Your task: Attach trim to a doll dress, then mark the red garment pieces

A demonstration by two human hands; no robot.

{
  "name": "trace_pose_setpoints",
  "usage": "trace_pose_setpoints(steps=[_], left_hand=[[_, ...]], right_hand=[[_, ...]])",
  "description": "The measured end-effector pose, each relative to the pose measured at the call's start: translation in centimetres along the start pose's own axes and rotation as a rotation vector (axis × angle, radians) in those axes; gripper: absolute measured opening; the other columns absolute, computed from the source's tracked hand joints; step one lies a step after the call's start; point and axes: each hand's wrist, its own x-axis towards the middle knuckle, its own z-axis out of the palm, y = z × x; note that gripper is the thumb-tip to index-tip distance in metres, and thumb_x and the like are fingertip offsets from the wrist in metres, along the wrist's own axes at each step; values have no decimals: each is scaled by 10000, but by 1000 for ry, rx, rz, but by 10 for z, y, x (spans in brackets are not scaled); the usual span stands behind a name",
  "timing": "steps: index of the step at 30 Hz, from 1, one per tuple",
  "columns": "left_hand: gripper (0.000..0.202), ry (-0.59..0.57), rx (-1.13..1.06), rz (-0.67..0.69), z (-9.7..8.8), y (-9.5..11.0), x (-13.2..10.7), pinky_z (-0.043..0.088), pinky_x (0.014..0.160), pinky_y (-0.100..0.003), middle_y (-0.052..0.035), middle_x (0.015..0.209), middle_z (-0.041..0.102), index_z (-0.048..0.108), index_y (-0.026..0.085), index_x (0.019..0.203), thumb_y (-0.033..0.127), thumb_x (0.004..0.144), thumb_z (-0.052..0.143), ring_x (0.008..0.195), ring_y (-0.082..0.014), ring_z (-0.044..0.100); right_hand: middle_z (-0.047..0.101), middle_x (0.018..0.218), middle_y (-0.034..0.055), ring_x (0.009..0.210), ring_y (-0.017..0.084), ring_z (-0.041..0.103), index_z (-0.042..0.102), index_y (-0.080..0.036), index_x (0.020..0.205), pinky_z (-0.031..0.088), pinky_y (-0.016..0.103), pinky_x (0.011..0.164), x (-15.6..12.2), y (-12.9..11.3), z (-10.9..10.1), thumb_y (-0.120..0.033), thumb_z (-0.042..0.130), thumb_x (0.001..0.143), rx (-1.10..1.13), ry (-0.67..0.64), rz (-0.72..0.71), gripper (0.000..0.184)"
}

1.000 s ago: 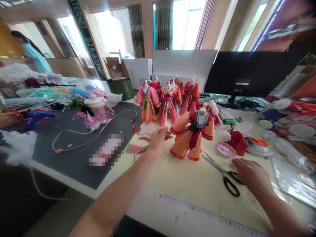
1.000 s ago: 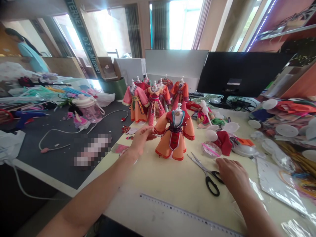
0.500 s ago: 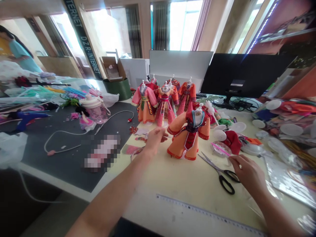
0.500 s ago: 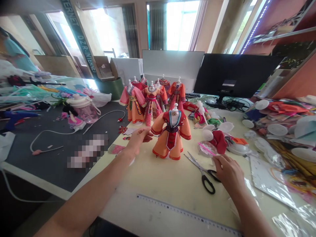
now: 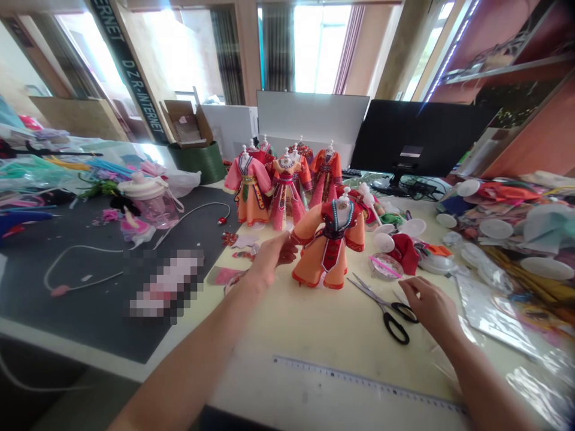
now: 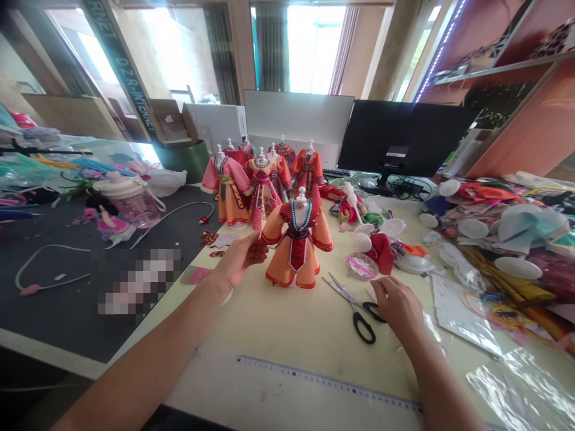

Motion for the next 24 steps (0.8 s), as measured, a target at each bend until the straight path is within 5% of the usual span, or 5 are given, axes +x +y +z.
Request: trace_pose_setpoints(steps=[6,11,15,24], left_hand=[[265,-63,-172,-37,-1,-1,2,442,570,-204,-27,713,642,673,120,781,364,696,732,590,-80,558],[199,-114,-319,-37,-1,0,1,472,609,-201,-32,805,668,664,136,834,255,691,734,657,-87,590],[199,-156,-396,-36,-2,1,1,441,518,-177,-18,745,648,656,133,839,244,694,737,588,-72,564],[206,-127,-468,100,-1,0,2,483,675,-201,-6,861,669,655,160,887,198,700,733,755,-97,614]], right_hand=[[680,786,70,623,188,568,654,-198,788,425,309,568,3,-34,-20,-475,509,777,390,96,83,313],[671,756,42,694,188,596,672,-188,781,476,325,653,17,-80,-29,-403,741,611,1057,-98,232,283],[692,776,41,727,179,636,647,-192,840,507,341,749,31,-108,-26,-348,790,582,1603,-218,488,334],[703,958,52,985,218,637,652,-225,867,445,382,975,50,-126,-29,-272,658,704,1966,-170,507,169]])
